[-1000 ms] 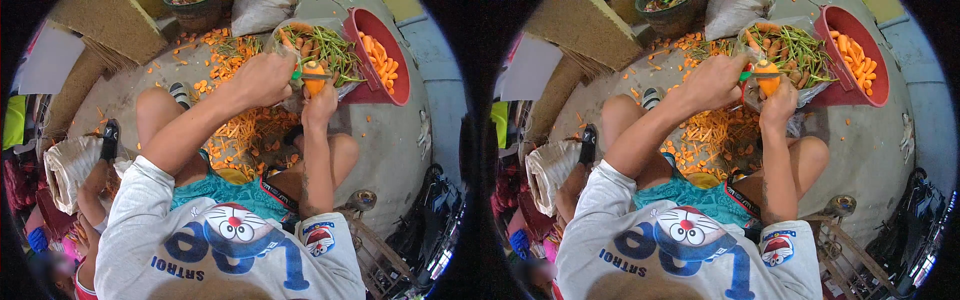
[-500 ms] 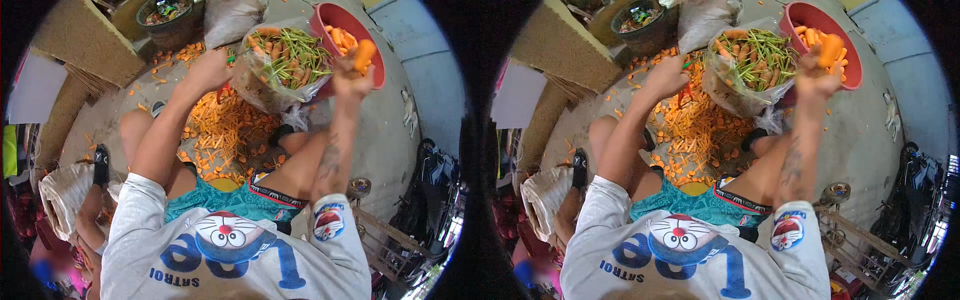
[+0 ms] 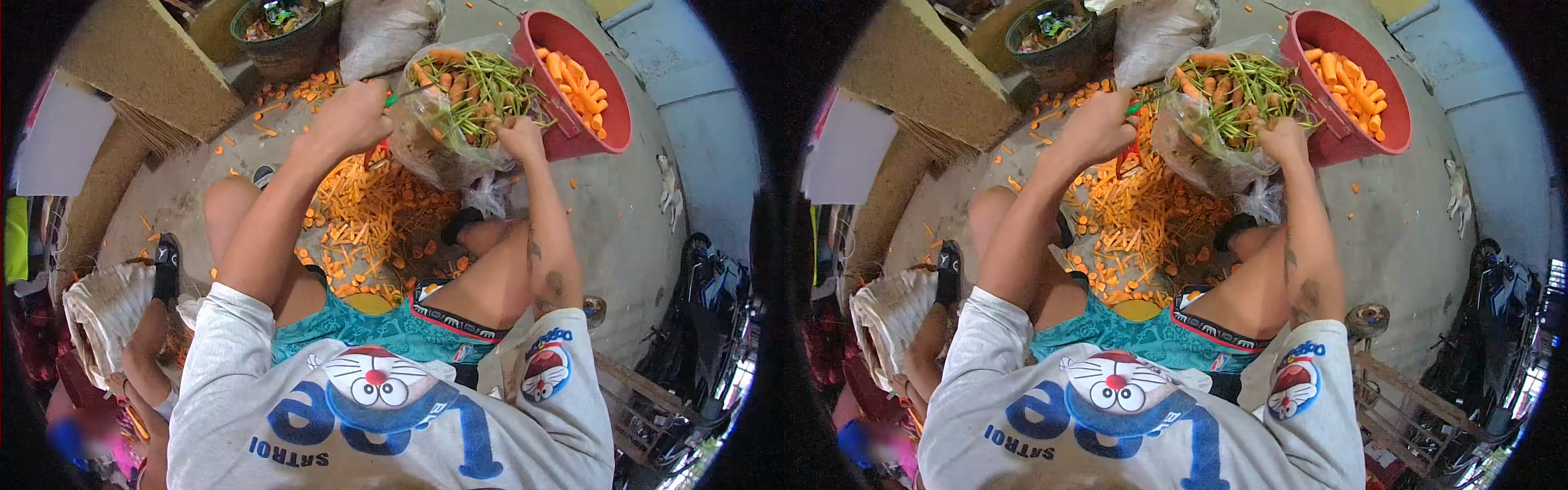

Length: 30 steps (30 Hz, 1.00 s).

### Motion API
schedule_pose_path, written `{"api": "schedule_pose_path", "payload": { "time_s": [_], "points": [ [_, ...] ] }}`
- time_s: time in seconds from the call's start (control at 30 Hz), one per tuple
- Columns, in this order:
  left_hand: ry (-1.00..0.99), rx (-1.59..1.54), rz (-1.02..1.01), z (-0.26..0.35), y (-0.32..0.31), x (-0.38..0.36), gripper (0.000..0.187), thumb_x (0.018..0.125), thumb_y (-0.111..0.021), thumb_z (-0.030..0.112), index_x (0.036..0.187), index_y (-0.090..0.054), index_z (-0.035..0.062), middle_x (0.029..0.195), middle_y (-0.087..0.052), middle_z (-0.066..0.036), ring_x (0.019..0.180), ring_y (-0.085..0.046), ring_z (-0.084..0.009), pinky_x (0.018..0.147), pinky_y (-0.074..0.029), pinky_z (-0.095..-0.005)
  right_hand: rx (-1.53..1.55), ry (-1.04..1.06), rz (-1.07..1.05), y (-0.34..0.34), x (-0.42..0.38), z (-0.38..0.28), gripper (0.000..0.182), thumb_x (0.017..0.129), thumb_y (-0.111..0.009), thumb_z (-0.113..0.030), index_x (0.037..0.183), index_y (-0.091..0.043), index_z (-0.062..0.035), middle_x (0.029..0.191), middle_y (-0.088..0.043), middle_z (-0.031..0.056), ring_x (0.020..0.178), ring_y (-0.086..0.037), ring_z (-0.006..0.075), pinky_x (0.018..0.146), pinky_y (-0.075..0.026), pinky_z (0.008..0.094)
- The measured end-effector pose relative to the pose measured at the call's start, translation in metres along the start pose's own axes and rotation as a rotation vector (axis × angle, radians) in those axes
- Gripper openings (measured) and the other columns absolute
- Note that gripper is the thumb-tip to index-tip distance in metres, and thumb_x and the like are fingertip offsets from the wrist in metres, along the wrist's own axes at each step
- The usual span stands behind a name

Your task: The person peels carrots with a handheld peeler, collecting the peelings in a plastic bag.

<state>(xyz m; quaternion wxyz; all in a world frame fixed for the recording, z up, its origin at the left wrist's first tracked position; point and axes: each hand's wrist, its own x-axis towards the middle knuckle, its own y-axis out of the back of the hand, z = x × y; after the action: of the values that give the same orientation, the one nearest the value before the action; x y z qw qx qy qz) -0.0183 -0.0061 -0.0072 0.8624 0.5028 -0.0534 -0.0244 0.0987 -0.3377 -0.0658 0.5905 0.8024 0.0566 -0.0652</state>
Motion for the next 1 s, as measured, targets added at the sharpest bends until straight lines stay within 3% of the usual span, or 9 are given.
{"api": "schedule_pose_path", "payload": {
  "time_s": [0.1, 0.23, 0.37, 0.47, 0.57, 0.77, 0.87, 0.93, 1.0],
  "points": [
    [0.021, -0.019, -0.024, 0.003, 0.005, -0.001, 0.029, 0.081, -0.063, 0.018, 0.093, -0.065, -0.0078, 0.090, -0.068, -0.033, 0.089, -0.068, -0.0486, 0.081, -0.055, -0.0547, 0.168, 0.071, 0.027, -0.012, 0.000, -0.006, 0.044, 0.082, -0.075, -0.039, 0.102, -0.062, -0.0018, 0.101, -0.071, 0.0243, 0.106, -0.067, 0.0402, 0.092, -0.050, 0.0469],
    [-0.012, 0.006, -0.007, 0.004, 0.003, -0.003, 0.027, 0.080, -0.062, 0.017, 0.093, -0.064, -0.0073, 0.089, -0.068, -0.032, 0.088, -0.069, -0.0482, 0.081, -0.056, -0.0545, 0.121, 0.056, 0.029, -0.035, 0.005, -0.003, 0.045, 0.082, -0.075, -0.035, 0.106, -0.060, -0.0005, 0.104, -0.071, 0.0240, 0.105, -0.067, 0.0424, 0.092, -0.051, 0.0469],
    [-0.005, -0.028, -0.026, 0.002, -0.003, -0.001, 0.025, 0.085, -0.063, 0.016, 0.099, -0.063, -0.0054, 0.086, -0.067, -0.032, 0.085, -0.067, -0.0485, 0.077, -0.053, -0.0543, 0.141, 0.053, -0.038, -0.032, 0.012, -0.003, 0.054, 0.081, -0.077, -0.033, 0.117, -0.061, 0.0030, 0.105, -0.072, 0.0248, 0.102, -0.069, 0.0390, 0.090, -0.052, 0.0444],
    [-0.017, -0.060, 0.005, 0.005, 0.003, -0.004, 0.025, 0.086, -0.063, 0.016, 0.100, -0.062, -0.0053, 0.086, -0.066, -0.032, 0.084, -0.066, -0.0490, 0.076, -0.052, -0.0543, 0.218, 0.125, -0.074, -0.009, -0.008, -0.028, 0.056, 0.082, -0.080, -0.033, 0.118, -0.064, 0.0055, 0.099, -0.074, 0.0207, 0.095, -0.072, 0.0299, 0.085, -0.054, 0.0383],
    [-0.061, -0.087, 0.081, 0.014, 0.015, -0.007, 0.026, 0.086, -0.063, 0.015, 0.102, -0.061, -0.0050, 0.086, -0.066, -0.032, 0.084, -0.066, -0.0490, 0.076, -0.052, -0.0545, 0.747, 0.191, 0.083, 0.024, -0.044, -0.068, 0.050, 0.088, -0.080, -0.033, 0.114, -0.069, 0.0084, 0.098, -0.076, 0.0137, 0.085, -0.071, 0.0176, 0.080, -0.054, 0.0289],
    [-0.064, -0.104, 0.119, 0.008, 0.008, -0.005, 0.029, 0.084, -0.063, 0.013, 0.107, -0.061, -0.0043, 0.087, -0.067, -0.032, 0.087, -0.066, -0.0486, 0.078, -0.053, -0.0537, 0.588, 0.457, 0.217, -0.001, -0.097, -0.107, 0.045, 0.086, -0.080, -0.030, 0.110, -0.071, 0.0071, 0.096, -0.075, 0.0180, 0.086, -0.072, 0.0202, 0.080, -0.054, 0.0324],
    [-0.029, -0.107, 0.079, 0.007, 0.005, -0.005, 0.032, 0.080, -0.063, 0.010, 0.107, -0.062, -0.0060, 0.088, -0.067, -0.032, 0.087, -0.067, -0.0484, 0.079, -0.054, -0.0537, 0.681, 0.472, 0.138, 0.001, -0.120, -0.126, 0.042, 0.085, -0.081, -0.028, 0.108, -0.072, 0.0061, 0.095, -0.073, 0.0214, 0.088, -0.072, 0.0209, 0.081, -0.054, 0.0322],
    [-0.024, -0.074, -0.086, 0.004, 0.005, 0.000, 0.029, 0.080, -0.062, 0.011, 0.102, -0.064, -0.0069, 0.091, -0.068, -0.033, 0.087, -0.068, -0.0475, 0.079, -0.054, -0.0534, 0.683, 0.522, 0.083, 0.008, -0.124, -0.128, 0.040, 0.084, -0.082, -0.023, 0.109, -0.071, 0.0074, 0.098, -0.075, 0.0175, 0.090, -0.071, 0.0192, 0.084, -0.054, 0.0319],
    [0.064, 0.007, -0.190, -0.006, 0.007, 0.008, 0.028, 0.081, -0.063, 0.012, 0.101, -0.065, -0.0067, 0.092, -0.068, -0.032, 0.088, -0.068, -0.0469, 0.079, -0.055, -0.0517, 1.020, 0.529, 0.040, 0.010, -0.128, -0.129, 0.036, 0.085, -0.082, -0.015, 0.111, -0.069, 0.0066, 0.104, -0.073, 0.0106, 0.094, -0.069, 0.0179, 0.087, -0.054, 0.0324]
  ]
}}
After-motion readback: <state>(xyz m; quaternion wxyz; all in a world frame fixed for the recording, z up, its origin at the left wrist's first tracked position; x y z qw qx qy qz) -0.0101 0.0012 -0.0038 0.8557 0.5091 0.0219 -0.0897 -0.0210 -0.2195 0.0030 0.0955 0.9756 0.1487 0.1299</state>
